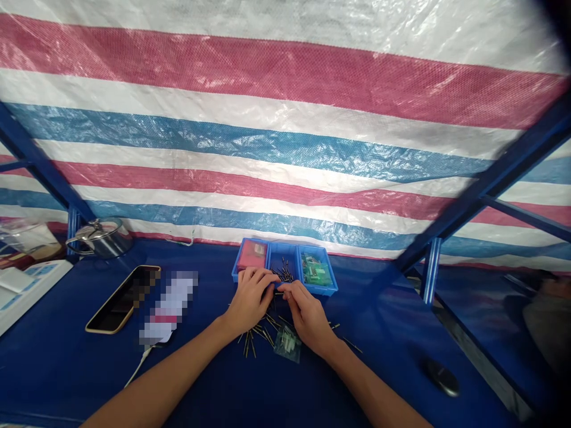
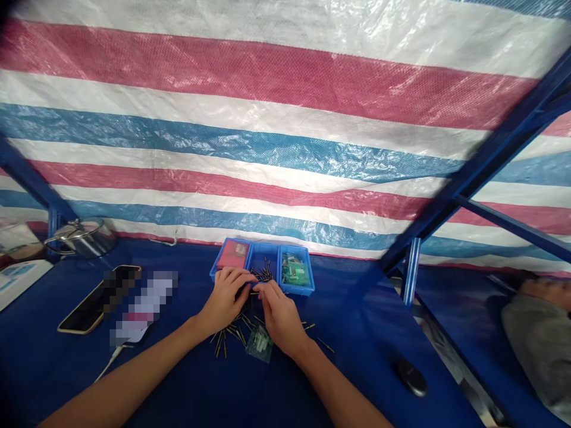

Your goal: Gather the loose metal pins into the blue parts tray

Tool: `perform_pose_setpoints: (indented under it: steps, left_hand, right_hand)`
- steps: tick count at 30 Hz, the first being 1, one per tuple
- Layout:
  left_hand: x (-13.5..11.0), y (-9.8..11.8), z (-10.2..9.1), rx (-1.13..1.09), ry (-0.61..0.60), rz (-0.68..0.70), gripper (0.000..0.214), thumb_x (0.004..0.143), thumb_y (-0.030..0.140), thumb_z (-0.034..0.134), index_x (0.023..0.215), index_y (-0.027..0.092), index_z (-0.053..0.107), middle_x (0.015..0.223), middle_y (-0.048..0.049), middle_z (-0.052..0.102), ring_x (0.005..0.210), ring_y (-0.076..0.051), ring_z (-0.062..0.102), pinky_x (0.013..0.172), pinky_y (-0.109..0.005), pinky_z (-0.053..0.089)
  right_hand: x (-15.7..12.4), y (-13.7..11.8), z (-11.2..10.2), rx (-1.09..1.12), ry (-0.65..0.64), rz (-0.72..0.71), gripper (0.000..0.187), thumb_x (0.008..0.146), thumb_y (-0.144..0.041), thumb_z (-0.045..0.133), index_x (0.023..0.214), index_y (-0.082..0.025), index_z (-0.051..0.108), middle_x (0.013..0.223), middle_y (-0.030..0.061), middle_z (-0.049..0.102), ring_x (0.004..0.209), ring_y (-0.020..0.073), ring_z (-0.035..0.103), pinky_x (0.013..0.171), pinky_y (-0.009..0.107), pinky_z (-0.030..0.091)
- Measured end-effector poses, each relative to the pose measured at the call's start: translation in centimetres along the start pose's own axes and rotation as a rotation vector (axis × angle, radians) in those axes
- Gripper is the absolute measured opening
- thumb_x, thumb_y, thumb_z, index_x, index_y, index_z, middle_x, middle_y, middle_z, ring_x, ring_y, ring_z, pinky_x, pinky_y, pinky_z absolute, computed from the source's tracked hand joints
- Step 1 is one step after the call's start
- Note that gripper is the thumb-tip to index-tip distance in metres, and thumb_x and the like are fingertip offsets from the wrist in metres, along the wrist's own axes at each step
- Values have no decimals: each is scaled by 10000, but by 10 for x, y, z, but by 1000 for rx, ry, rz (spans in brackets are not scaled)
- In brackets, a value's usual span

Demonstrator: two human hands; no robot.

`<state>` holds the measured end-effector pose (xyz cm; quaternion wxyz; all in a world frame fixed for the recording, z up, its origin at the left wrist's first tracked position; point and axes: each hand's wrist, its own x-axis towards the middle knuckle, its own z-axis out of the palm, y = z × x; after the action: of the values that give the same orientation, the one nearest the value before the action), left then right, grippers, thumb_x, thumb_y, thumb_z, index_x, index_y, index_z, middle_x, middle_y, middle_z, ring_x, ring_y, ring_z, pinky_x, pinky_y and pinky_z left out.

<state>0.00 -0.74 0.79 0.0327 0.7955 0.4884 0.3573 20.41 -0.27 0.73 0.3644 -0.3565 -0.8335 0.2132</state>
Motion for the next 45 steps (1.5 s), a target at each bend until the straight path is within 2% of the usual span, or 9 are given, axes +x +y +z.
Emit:
perform_pose_setpoints:
  steps: [3,7,12,16,20,26,33,45]
  left_hand:
    - [0,0,1,-3,1,1,248,1084,185,484,1246,273,651,1245,-61,686,1151,-267,557,951,-449,414]
    - [1,-1,1,0,2,2,243,1087,192,480,1239,270,652,1237,-61,688,1141,-268,562,943,-449,415]
    - [0,0,1,2,4,-1,249,1086,186,478,1227,277,662,1236,-58,687,1151,-268,562,948,-447,414]
    - [0,0,1,-4,4,-2,249,1085,187,482,1240,276,656,1242,-59,687,1158,-273,556,950,-452,411]
    - [0,0,0,-3,-1,-3,247,1084,182,485,1231,280,657,1241,-53,687,1155,-267,559,951,-447,411]
    - [0,-1,1,-4,4,0,247,1081,173,490,1236,275,653,1245,-54,684,1166,-269,549,955,-445,402]
    - [1,0,0,11,-6,-7,241,1080,180,500,1234,279,658,1243,-49,687,1138,-265,559,940,-436,402]
    - [0,-1,1,-7,2,0,235,1081,179,505,1235,274,654,1249,-50,686,1144,-265,556,946,-437,400]
  right_hand:
    - [0,1,0,-8,11,-5,394,1111,-176,328,1394,-290,578,1124,83,645,965,207,680,852,328,585]
    - [-1,4,1,-29,35,-33,492,1050,-88,320,1411,-296,581,1124,82,631,843,192,649,774,321,580]
    - [-1,6,2,-6,61,52,390,1066,-111,329,1256,-281,624,1099,62,627,703,163,591,682,296,535]
    - [0,6,4,16,106,104,259,1121,-231,345,1208,-272,586,1056,53,645,792,183,649,707,290,535]
    - [0,8,6,41,117,150,210,1136,-285,364,1196,-272,565,1022,38,662,824,189,666,738,298,540]
    - [0,5,2,19,106,81,326,1136,-237,335,1319,-273,602,1052,71,628,868,201,665,769,318,562]
    - [2,5,3,22,134,40,278,1130,-207,368,1175,-257,638,1046,61,636,813,189,655,707,296,545]
    - [0,7,6,69,71,73,201,1110,-202,431,1140,-271,617,984,14,637,663,149,603,661,277,516]
